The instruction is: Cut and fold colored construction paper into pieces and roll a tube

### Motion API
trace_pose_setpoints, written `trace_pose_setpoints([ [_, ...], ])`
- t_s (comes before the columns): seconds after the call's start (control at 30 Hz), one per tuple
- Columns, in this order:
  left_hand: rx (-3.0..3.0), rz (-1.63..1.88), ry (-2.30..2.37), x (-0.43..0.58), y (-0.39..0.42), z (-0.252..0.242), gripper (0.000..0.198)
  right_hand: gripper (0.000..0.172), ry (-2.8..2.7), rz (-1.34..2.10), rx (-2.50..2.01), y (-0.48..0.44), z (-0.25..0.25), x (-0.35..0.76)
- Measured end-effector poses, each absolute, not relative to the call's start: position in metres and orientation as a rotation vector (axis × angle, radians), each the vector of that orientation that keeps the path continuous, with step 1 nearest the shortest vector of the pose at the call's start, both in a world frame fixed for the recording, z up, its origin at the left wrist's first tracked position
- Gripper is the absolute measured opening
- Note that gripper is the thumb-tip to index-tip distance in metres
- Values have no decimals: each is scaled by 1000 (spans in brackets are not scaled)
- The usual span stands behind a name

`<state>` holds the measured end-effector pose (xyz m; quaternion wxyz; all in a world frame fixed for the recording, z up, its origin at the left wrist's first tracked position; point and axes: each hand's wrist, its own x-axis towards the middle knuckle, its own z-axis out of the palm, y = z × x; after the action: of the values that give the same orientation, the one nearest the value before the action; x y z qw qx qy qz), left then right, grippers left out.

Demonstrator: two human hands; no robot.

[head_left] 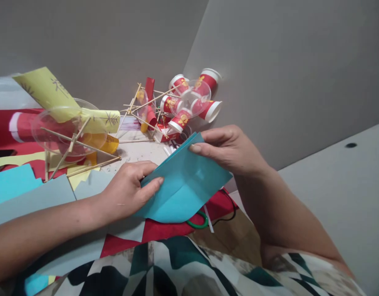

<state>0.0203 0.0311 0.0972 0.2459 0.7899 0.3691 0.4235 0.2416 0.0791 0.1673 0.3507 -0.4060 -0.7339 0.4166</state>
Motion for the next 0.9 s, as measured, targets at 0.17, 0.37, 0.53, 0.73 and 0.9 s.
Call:
trace_pose_setpoints([
  [0.17,2012,1128,977,15,35,91,23,34,-1836,1110,-1127,83,164,234],
  [0.37,1957,1074,912,15,37,87,16,32,-1872,1082,-1146,89,163,231],
  [0.53,1935,1028,859,14,38,87,17,35,-1917,1019,-1171,91,163,230],
  [0.73,1918,1005,841,15,38,87,21,36,-1960,1027,-1173,92,163,231],
  [0.9,1842,1036,846,15,38,87,21,36,-1952,1032,-1184,95,160,230],
])
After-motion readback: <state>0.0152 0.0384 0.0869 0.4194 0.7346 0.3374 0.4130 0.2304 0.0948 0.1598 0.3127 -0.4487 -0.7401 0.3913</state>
